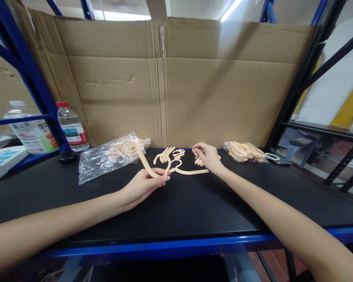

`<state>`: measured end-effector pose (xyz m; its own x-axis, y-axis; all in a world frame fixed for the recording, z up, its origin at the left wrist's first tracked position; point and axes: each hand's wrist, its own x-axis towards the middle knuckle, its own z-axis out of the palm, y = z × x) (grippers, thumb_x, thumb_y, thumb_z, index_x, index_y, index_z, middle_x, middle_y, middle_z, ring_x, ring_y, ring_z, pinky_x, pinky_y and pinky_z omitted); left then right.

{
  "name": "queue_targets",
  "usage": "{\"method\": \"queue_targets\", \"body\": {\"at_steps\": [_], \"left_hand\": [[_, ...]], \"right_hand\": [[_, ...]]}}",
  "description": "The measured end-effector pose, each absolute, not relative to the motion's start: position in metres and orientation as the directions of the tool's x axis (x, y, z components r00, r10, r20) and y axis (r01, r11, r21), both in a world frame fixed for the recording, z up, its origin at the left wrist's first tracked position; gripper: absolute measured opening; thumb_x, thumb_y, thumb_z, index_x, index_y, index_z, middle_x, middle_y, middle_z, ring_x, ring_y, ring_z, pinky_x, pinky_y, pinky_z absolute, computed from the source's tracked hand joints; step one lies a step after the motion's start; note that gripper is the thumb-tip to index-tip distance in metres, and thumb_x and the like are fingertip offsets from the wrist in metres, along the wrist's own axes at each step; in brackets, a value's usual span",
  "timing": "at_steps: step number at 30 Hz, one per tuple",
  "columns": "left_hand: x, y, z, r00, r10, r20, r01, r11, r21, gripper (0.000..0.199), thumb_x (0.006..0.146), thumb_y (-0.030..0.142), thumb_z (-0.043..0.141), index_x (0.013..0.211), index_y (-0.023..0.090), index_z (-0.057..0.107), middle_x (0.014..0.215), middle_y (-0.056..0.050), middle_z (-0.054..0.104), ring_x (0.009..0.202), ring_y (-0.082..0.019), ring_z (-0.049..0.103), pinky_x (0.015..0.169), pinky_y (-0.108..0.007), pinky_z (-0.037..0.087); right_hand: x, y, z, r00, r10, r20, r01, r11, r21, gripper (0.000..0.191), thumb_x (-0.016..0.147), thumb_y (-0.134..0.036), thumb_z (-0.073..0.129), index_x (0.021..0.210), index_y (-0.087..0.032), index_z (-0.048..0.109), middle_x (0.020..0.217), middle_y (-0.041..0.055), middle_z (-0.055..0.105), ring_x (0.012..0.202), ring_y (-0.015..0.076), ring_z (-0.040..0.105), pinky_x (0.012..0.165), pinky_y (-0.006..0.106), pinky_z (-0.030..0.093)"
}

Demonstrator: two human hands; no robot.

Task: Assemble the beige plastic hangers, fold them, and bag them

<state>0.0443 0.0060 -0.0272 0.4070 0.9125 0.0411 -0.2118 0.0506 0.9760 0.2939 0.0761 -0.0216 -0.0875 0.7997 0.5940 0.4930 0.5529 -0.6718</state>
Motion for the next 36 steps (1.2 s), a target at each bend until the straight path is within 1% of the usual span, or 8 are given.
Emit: {"method": "queue_targets", "body": {"at_steps": [2,4,7,10,15,23,30,36], "left_hand": [[0.044,0.006,-0.027,0.404,0.914,0.047,-0.209,0.042,0.977,0.022,0.062,0.02,0.082,0.079,0.013,0.069,0.085,-0.003,0.065,0.071,-0.008,0.055,0.071,-0.022,0.041],[0.045,0.004,-0.025,0.399,0.916,0.053,-0.206,0.034,0.978,0.024,0.061,0.02,0.082,0.077,0.012,0.067,0.077,-0.001,0.063,0.069,-0.008,0.054,0.07,-0.023,0.041],[0.046,0.002,-0.022,0.401,0.914,0.059,-0.21,0.029,0.977,0.026,0.061,0.02,0.082,0.073,0.012,0.061,0.07,0.0,0.06,0.066,-0.008,0.054,0.068,-0.023,0.04],[0.047,0.001,-0.021,0.393,0.918,0.055,-0.223,0.037,0.974,0.028,0.06,0.019,0.083,0.076,0.012,0.06,0.071,0.0,0.06,0.068,-0.009,0.055,0.07,-0.024,0.041],[0.046,0.002,-0.021,0.409,0.911,0.049,-0.224,0.049,0.973,0.028,0.06,0.019,0.082,0.076,0.012,0.06,0.071,0.001,0.06,0.068,-0.009,0.054,0.071,-0.024,0.041],[0.045,0.004,-0.024,0.437,0.896,0.084,-0.219,0.015,0.976,0.026,0.06,0.02,0.082,0.075,0.012,0.062,0.071,-0.001,0.062,0.071,-0.01,0.055,0.073,-0.024,0.04],[0.044,0.006,-0.028,0.454,0.885,0.106,-0.234,0.004,0.972,0.027,0.058,0.021,0.084,0.075,0.013,0.064,0.073,-0.001,0.065,0.076,-0.012,0.057,0.082,-0.027,0.04],[0.044,0.006,-0.028,0.485,0.858,0.171,-0.251,-0.051,0.967,0.023,0.06,0.019,0.082,0.072,0.014,0.064,0.077,0.001,0.063,0.079,-0.011,0.057,0.086,-0.027,0.039]], "right_hand": [[0.287,0.062,-0.015,0.0,0.83,0.558,0.248,0.54,-0.804,0.027,0.082,-0.041,0.058,0.091,-0.017,0.061,0.08,0.0066,0.067,0.061,0.0171,0.064,0.059,0.034,0.052],[0.279,0.047,-0.01,0.018,0.854,0.52,0.068,0.518,-0.853,0.031,0.076,-0.045,0.066,0.09,-0.017,0.061,0.093,0.0086,0.067,0.071,0.0178,0.067,0.067,0.035,0.054],[0.265,0.027,-0.008,-0.008,0.893,0.45,-0.062,0.449,-0.891,0.033,0.073,-0.046,0.07,0.088,-0.017,0.067,0.1,0.0091,0.066,0.082,0.0176,0.066,0.08,0.036,0.053],[0.253,0.018,-0.011,0.02,0.911,0.413,-0.146,0.411,-0.9,0.03,0.07,-0.045,0.073,0.083,-0.018,0.071,0.097,0.0072,0.066,0.076,0.0145,0.062,0.08,0.036,0.052],[0.248,0.018,-0.018,0.051,0.938,0.342,-0.162,0.346,-0.924,0.027,0.058,-0.036,0.081,0.072,-0.015,0.07,0.103,0.0066,0.061,0.068,0.0095,0.056,0.073,0.032,0.051],[0.244,0.013,-0.022,-0.08,0.984,0.161,-0.339,0.125,-0.932,0.064,0.055,-0.017,0.083,0.11,-0.024,0.051,0.076,-0.0035,0.065,0.067,0.0112,0.063,0.076,0.031,0.053],[0.236,0.008,-0.025,-0.233,0.946,0.226,-0.191,0.184,-0.964,0.036,0.06,-0.018,0.08,0.091,-0.016,0.062,0.081,0.0013,0.067,0.074,0.0142,0.066,0.08,0.035,0.055],[0.236,0.006,-0.024,-0.283,0.926,0.25,-0.147,0.215,-0.965,0.049,0.064,-0.019,0.077,0.11,-0.019,0.06,0.084,0.0014,0.068,0.072,0.015,0.067,0.078,0.037,0.055]]}}
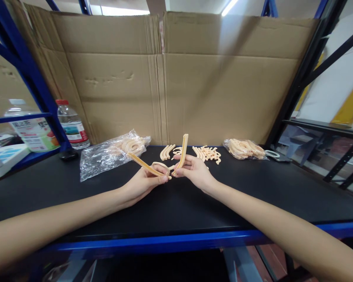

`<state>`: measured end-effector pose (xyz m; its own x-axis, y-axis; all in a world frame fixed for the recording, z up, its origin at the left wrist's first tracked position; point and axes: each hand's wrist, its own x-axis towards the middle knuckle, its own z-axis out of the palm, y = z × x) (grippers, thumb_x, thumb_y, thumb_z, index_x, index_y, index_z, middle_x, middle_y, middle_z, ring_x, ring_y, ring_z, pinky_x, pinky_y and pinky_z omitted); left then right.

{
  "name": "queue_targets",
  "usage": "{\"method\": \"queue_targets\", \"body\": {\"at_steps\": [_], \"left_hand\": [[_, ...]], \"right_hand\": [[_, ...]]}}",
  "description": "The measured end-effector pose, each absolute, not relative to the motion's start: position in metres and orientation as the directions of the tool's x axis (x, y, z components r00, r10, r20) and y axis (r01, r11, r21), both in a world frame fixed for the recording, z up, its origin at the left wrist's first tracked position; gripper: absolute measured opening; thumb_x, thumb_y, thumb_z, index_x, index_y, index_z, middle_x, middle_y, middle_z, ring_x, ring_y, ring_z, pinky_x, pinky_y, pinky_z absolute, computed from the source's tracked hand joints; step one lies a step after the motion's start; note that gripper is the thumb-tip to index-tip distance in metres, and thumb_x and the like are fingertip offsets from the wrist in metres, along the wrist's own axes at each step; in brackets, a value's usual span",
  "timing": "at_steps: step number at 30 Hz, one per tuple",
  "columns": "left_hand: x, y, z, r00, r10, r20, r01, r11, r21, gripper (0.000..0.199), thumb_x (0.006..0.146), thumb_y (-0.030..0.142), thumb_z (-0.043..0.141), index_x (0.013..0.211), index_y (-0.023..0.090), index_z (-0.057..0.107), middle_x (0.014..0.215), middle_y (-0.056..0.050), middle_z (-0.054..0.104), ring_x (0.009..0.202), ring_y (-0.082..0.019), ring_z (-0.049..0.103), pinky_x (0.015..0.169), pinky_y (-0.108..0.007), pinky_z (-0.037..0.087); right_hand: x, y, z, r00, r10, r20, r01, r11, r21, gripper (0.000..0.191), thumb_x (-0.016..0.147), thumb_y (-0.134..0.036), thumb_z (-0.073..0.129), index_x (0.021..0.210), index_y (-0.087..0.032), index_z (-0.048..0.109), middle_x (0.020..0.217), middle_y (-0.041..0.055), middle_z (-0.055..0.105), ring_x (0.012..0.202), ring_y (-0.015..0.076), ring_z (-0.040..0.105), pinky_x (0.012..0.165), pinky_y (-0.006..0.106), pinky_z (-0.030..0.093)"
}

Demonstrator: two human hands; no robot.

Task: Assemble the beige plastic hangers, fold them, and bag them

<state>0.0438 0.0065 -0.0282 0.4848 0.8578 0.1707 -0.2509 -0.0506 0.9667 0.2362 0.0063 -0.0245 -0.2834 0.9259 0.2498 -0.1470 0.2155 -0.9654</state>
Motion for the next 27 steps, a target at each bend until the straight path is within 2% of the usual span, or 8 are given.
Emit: {"method": "queue_targets", "body": {"at_steps": [4,8,13,18,27], "left_hand": [[0.043,0.008,-0.03,0.501,0.845,0.188,-0.247,-0.069,0.967,0.021,0.061,0.018,0.081,0.072,0.015,0.064,0.077,0.002,0.061,0.08,-0.012,0.057,0.087,-0.029,0.039],[0.042,0.008,-0.031,0.531,0.824,0.197,-0.25,-0.069,0.966,0.019,0.065,0.018,0.079,0.076,0.015,0.063,0.082,-0.002,0.066,0.089,-0.016,0.061,0.093,-0.033,0.038],[0.043,0.005,-0.029,0.549,0.81,0.207,-0.257,-0.072,0.964,0.018,0.067,0.018,0.077,0.077,0.014,0.063,0.084,-0.003,0.068,0.088,-0.019,0.064,0.093,-0.035,0.039],[0.043,0.001,-0.027,0.523,0.832,0.187,-0.228,-0.075,0.971,0.018,0.065,0.018,0.078,0.075,0.015,0.063,0.081,-0.002,0.067,0.087,-0.019,0.063,0.089,-0.035,0.04],[0.044,-0.001,-0.025,0.51,0.839,0.189,-0.218,-0.086,0.972,0.017,0.062,0.017,0.078,0.071,0.015,0.064,0.075,-0.001,0.063,0.081,-0.017,0.06,0.084,-0.032,0.04]], "right_hand": [[0.236,0.006,-0.023,-0.283,0.917,0.282,-0.068,0.274,-0.959,0.048,0.065,-0.02,0.075,0.11,-0.017,0.061,0.083,0.0032,0.069,0.076,0.0151,0.065,0.069,0.029,0.053],[0.234,0.007,-0.025,-0.33,0.892,0.31,-0.028,0.319,-0.947,0.047,0.068,-0.023,0.073,0.114,-0.018,0.06,0.079,0.0022,0.068,0.067,0.013,0.062,0.056,0.025,0.049],[0.233,0.004,-0.025,-0.383,0.859,0.341,-0.09,0.333,-0.939,0.039,0.07,-0.024,0.071,0.108,-0.018,0.062,0.078,0.0008,0.067,0.063,0.0118,0.062,0.061,0.027,0.052],[0.232,0.0,-0.02,-0.401,0.855,0.329,-0.075,0.327,-0.942,0.025,0.071,-0.022,0.07,0.094,-0.018,0.063,0.078,0.0006,0.067,0.064,0.012,0.062,0.062,0.028,0.053],[0.234,-0.004,-0.016,-0.452,0.834,0.316,-0.05,0.33,-0.943,0.02,0.072,-0.02,0.068,0.091,-0.018,0.064,0.078,0.0006,0.067,0.062,0.0108,0.061,0.062,0.026,0.053]]}}
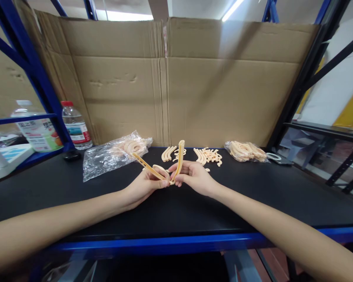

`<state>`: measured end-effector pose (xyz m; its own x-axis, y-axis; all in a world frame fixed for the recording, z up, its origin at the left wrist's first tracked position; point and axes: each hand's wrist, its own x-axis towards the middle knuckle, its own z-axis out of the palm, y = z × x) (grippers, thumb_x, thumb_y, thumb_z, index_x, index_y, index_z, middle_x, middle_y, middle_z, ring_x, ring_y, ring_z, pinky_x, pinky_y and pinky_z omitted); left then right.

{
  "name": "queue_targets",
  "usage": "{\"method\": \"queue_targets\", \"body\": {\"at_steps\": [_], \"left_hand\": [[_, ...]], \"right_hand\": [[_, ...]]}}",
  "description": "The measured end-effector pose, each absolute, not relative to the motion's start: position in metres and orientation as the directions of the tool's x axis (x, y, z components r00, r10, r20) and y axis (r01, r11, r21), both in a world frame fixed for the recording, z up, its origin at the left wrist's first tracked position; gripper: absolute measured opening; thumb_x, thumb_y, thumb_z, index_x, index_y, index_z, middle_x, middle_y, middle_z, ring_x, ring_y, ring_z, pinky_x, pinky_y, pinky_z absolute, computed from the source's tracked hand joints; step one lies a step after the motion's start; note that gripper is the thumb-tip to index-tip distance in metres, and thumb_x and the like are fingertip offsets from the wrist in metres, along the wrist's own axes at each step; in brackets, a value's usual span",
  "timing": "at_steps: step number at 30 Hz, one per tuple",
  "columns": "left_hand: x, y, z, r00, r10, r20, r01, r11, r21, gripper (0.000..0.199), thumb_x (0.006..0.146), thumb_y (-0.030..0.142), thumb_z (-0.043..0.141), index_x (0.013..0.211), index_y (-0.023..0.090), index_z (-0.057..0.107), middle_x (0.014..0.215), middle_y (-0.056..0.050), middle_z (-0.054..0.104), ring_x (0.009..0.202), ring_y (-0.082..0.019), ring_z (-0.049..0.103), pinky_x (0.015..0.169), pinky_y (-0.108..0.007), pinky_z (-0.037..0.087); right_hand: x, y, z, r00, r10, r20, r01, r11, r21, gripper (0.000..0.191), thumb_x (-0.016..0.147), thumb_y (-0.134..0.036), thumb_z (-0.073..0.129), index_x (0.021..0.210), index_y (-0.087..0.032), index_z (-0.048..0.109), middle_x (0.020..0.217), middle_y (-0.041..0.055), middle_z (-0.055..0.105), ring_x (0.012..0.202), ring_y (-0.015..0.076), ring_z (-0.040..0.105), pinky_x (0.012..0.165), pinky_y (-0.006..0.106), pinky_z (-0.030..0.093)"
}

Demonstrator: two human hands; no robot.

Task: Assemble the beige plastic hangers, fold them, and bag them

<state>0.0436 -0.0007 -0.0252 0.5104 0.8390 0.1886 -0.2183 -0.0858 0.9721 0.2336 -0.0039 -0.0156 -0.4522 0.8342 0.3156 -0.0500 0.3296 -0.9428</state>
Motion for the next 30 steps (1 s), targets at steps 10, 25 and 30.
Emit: {"method": "queue_targets", "body": {"at_steps": [10,25,30], "left_hand": [[0.045,0.0,-0.03,0.396,0.903,0.168,-0.241,-0.075,0.968,0.022,0.058,0.021,0.08,0.07,0.013,0.064,0.072,-0.003,0.064,0.074,-0.017,0.059,0.08,-0.034,0.042],[0.036,0.006,-0.008,0.294,0.952,0.081,-0.248,-0.006,0.969,0.027,0.063,0.019,0.081,0.077,0.013,0.058,0.07,0.001,0.062,0.062,-0.009,0.06,0.066,-0.022,0.051],[0.016,0.03,0.006,0.419,0.908,-0.008,-0.194,0.097,0.976,0.019,0.065,0.012,0.079,0.073,0.011,0.061,0.074,-0.005,0.067,0.074,-0.014,0.067,0.071,-0.02,0.053]], "right_hand": [[0.227,-0.011,-0.021,-0.397,0.847,0.352,-0.037,0.369,-0.929,0.02,0.067,-0.027,0.077,0.079,-0.017,0.063,0.072,0.0008,0.066,0.06,0.0135,0.064,0.061,0.029,0.056],[0.259,0.015,-0.008,-0.246,0.93,0.273,-0.196,0.228,-0.954,0.03,0.062,-0.028,0.082,0.081,-0.017,0.061,0.069,-0.002,0.063,0.059,0.0101,0.063,0.063,0.026,0.056],[0.291,0.026,0.004,-0.36,0.91,0.206,0.072,0.247,-0.966,0.03,0.059,-0.029,0.082,0.077,-0.015,0.062,0.063,0.002,0.067,0.058,0.0143,0.064,0.057,0.028,0.052]]}}
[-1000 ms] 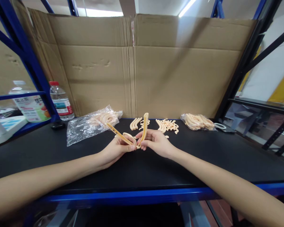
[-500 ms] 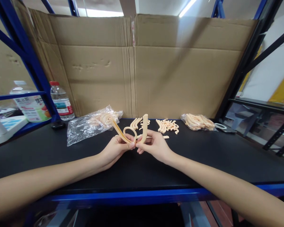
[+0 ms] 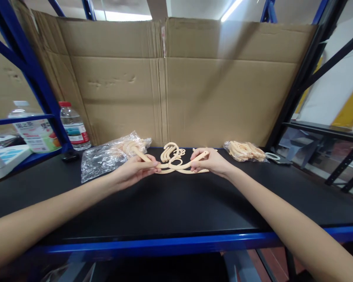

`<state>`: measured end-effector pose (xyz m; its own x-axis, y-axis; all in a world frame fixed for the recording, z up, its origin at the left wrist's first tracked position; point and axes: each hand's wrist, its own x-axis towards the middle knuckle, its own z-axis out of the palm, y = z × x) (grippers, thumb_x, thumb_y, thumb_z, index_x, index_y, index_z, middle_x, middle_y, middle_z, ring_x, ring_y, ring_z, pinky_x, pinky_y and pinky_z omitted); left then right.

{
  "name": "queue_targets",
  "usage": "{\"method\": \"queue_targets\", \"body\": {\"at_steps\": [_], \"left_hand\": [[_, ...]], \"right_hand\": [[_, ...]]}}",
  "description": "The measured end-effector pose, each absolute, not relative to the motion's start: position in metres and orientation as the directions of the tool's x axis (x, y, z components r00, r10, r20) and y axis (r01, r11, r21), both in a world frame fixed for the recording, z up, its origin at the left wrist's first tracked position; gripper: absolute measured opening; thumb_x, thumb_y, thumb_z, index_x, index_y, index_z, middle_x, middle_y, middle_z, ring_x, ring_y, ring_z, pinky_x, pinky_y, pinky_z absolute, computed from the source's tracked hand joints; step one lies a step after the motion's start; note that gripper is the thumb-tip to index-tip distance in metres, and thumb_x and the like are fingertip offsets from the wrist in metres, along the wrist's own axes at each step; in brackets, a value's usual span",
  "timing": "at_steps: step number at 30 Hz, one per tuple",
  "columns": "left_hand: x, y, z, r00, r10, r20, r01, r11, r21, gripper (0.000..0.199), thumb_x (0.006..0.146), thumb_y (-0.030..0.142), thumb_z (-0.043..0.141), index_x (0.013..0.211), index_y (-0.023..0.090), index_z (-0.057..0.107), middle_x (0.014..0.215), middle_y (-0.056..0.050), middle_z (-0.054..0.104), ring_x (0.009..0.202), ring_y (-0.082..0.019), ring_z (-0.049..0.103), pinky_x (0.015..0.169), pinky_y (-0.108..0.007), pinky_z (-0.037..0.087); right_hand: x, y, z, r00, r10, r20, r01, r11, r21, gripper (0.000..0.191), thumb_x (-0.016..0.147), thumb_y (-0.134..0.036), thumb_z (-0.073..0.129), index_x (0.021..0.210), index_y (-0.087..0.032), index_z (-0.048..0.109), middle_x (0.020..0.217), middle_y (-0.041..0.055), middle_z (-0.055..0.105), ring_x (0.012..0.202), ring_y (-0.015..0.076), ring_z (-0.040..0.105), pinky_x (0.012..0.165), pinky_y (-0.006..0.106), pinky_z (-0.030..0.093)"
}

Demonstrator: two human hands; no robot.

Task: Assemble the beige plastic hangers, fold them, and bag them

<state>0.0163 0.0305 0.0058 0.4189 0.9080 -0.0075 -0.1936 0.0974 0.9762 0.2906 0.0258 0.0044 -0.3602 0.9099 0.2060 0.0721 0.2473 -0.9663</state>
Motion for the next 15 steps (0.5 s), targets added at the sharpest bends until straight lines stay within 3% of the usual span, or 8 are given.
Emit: {"method": "queue_targets", "body": {"at_steps": [3,10,15], "left_hand": [[0.003,0.047,0.014,0.54,0.841,0.0,-0.117,0.075,0.99,0.022,0.064,0.011,0.08,0.082,0.009,0.068,0.082,-0.01,0.07,0.083,-0.018,0.068,0.079,-0.024,0.054],[-0.022,0.069,0.022,0.561,0.824,0.074,0.057,-0.128,0.99,0.026,0.06,0.017,0.083,0.082,0.01,0.072,0.081,-0.012,0.071,0.077,-0.02,0.069,0.076,-0.03,0.056],[-0.028,0.079,0.019,0.536,0.837,0.109,0.109,-0.196,0.975,0.025,0.06,0.022,0.083,0.079,0.013,0.07,0.077,-0.009,0.07,0.069,-0.018,0.068,0.071,-0.029,0.055]], "right_hand": [[0.301,0.03,0.008,-0.371,0.902,0.221,0.216,0.315,-0.924,0.031,0.056,-0.03,0.083,0.074,-0.016,0.062,0.064,0.0011,0.066,0.058,0.0138,0.063,0.056,0.027,0.049],[0.31,0.038,0.009,-0.476,0.846,0.241,0.433,0.464,-0.773,0.03,0.062,-0.036,0.079,0.069,-0.017,0.058,0.066,-0.0009,0.062,0.058,0.0112,0.055,0.053,0.024,0.039],[0.313,0.038,0.009,-0.552,0.807,0.209,0.458,0.503,-0.733,0.027,0.065,-0.037,0.076,0.069,-0.017,0.058,0.073,0.0009,0.063,0.066,0.0136,0.058,0.063,0.028,0.043]]}}
